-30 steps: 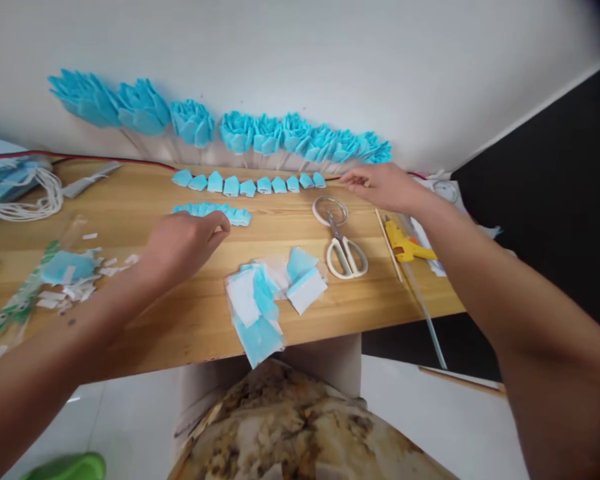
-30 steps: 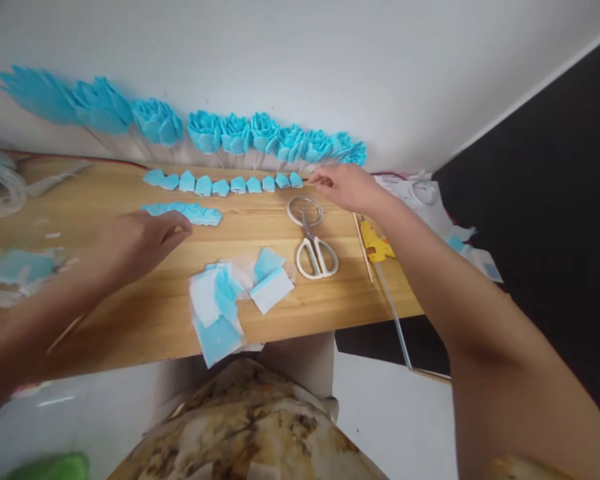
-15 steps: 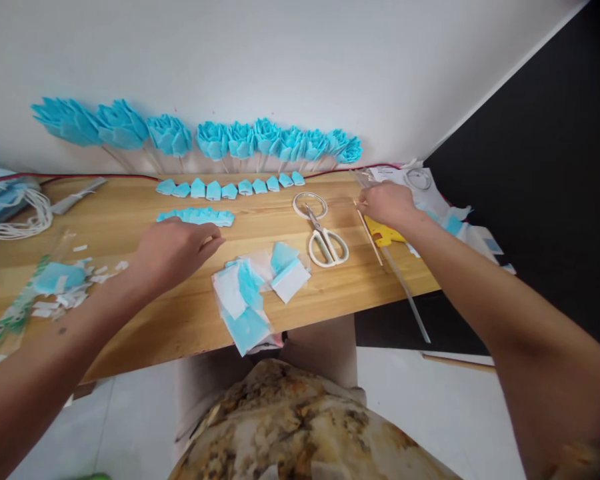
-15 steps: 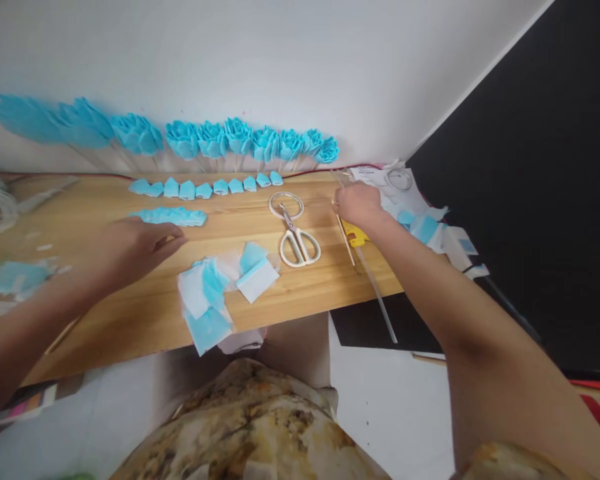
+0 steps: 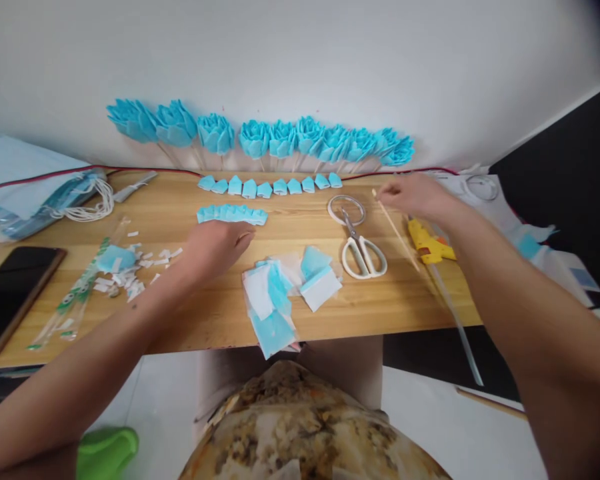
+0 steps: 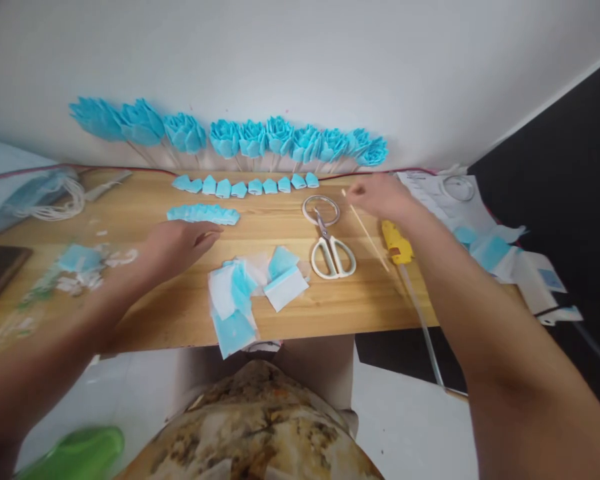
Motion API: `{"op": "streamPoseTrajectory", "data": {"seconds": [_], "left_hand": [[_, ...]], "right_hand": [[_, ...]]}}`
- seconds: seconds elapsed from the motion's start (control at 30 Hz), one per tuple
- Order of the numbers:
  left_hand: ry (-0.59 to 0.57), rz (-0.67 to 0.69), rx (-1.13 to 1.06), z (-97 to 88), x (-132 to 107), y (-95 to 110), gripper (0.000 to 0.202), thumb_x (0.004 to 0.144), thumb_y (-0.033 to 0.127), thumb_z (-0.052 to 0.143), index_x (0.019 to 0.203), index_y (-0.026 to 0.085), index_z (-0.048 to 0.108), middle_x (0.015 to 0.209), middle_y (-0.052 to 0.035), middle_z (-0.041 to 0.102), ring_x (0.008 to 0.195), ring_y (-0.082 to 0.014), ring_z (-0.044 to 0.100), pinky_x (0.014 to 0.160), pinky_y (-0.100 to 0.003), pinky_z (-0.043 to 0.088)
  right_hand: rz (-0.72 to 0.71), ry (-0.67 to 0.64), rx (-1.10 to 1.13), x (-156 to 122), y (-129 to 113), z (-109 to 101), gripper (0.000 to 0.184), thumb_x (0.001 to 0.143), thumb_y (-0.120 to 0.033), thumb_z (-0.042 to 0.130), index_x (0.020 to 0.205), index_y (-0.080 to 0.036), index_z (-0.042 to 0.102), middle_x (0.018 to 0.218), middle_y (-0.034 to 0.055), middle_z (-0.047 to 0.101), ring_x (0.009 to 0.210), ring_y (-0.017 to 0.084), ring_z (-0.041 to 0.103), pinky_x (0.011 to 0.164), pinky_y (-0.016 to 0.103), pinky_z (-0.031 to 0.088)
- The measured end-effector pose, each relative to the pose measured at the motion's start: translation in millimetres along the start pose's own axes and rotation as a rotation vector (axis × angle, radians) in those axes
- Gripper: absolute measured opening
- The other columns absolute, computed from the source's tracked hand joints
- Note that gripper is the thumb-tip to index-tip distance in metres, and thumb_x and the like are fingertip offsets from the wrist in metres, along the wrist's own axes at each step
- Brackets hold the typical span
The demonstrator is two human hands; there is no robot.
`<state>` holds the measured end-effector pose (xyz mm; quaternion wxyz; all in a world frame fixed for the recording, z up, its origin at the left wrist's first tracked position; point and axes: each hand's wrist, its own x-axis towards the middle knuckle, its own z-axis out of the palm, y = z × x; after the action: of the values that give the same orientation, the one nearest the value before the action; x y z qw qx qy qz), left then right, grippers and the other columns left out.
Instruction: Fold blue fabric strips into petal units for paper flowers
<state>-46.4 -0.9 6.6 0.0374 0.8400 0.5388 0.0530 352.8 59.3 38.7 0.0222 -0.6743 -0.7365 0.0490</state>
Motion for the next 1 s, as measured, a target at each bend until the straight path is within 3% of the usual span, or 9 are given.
{"op": "streamPoseTrajectory", "data": {"seconds": [0.13,0.27,0.33,0.53,0.6,0.77,0.83,0.9,1.0], "left_hand": [[-0.022,-0.091,0.034,5.4,9.0,6.7,0.045,0.096,0.030,0.037,0.118,0.022,0.075,0.088,-0.0113,0.078,0.080,-0.0281,0.070,0.062,-0.032,0.037],[-0.026,-0.114,0.012,10.6,8.4,10.3,0.047,0.097,0.029,0.035,0.124,0.023,0.074,0.098,-0.0119,0.079,0.089,-0.0294,0.071,0.068,-0.034,0.041],[-0.017,-0.126,0.014,14.3,5.5,10.0,0.047,0.098,0.030,0.036,0.126,0.025,0.073,0.096,-0.0116,0.079,0.087,-0.0292,0.071,0.069,-0.034,0.042],[-0.042,-0.123,0.001,18.1,2.0,6.6,0.045,0.099,0.032,0.038,0.126,0.027,0.074,0.087,-0.0104,0.079,0.076,-0.0264,0.070,0.066,-0.033,0.041],[-0.051,-0.125,-0.020,17.7,3.1,4.4,0.044,0.100,0.032,0.038,0.123,0.027,0.075,0.089,-0.0102,0.079,0.077,-0.0264,0.070,0.065,-0.032,0.040],[-0.012,-0.151,-0.053,20.8,5.2,-2.1,0.044,0.098,0.030,0.039,0.125,0.024,0.074,0.092,-0.0113,0.080,0.081,-0.0271,0.072,0.066,-0.032,0.043],[-0.022,-0.157,-0.051,22.0,5.4,-2.9,0.046,0.098,0.030,0.040,0.130,0.025,0.072,0.094,-0.0119,0.080,0.082,-0.0279,0.072,0.067,-0.033,0.044],[-0.040,-0.153,-0.051,22.5,5.7,-2.3,0.047,0.098,0.029,0.040,0.135,0.025,0.069,0.098,-0.0123,0.080,0.085,-0.0287,0.073,0.069,-0.033,0.046],[-0.058,-0.142,-0.053,22.7,6.5,-0.4,0.048,0.098,0.028,0.040,0.139,0.025,0.066,0.099,-0.0119,0.080,0.088,-0.0283,0.074,0.072,-0.034,0.048]], "right_hand": [[-0.100,0.384,0.764,-5.8,-50.0,-32.3,0.006,0.090,-0.019,0.064,0.093,-0.015,0.067,0.079,0.0102,0.077,0.062,0.010,0.063,0.055,0.026,0.038],[-0.321,0.503,1.023,-11.8,-89.8,-30.3,0.029,0.083,-0.008,0.071,0.108,-0.023,0.065,0.080,0.0009,0.077,0.062,0.010,0.066,0.053,0.024,0.046],[-0.376,0.454,1.072,-12.1,-101.7,-9.5,0.034,0.084,-0.011,0.071,0.115,-0.023,0.065,0.086,0.0021,0.078,0.070,0.011,0.068,0.056,0.024,0.051],[-0.436,0.068,1.180,-4.5,-136.3,60.5,0.038,0.088,-0.034,0.072,0.123,-0.025,0.061,0.088,0.0005,0.078,0.071,0.014,0.071,0.054,0.024,0.055],[-0.480,0.064,1.192,-2.7,-145.6,51.3,0.039,0.088,-0.037,0.074,0.123,-0.026,0.062,0.089,0.0005,0.079,0.071,0.014,0.071,0.055,0.025,0.055],[-0.455,0.599,0.978,-3.0,-135.0,-29.6,0.016,0.091,-0.026,0.073,0.106,-0.031,0.075,0.087,-0.0004,0.076,0.077,0.016,0.072,0.067,0.031,0.058],[-0.472,0.623,0.851,-4.2,-126.7,-45.1,0.010,0.091,-0.036,0.073,0.100,-0.039,0.074,0.089,-0.0010,0.073,0.082,0.021,0.072,0.070,0.038,0.059],[-0.475,0.546,0.807,-4.7,-123.3,-36.1,0.008,0.091,-0.040,0.071,0.099,-0.039,0.072,0.089,-0.0007,0.072,0.078,0.021,0.071,0.067,0.039,0.059],[-0.482,0.445,0.857,-1.0,-125.6,7.3,0.009,0.092,-0.038,0.070,0.094,-0.030,0.069,0.083,-0.0009,0.071,0.067,0.015,0.068,0.059,0.033,0.054]]}}
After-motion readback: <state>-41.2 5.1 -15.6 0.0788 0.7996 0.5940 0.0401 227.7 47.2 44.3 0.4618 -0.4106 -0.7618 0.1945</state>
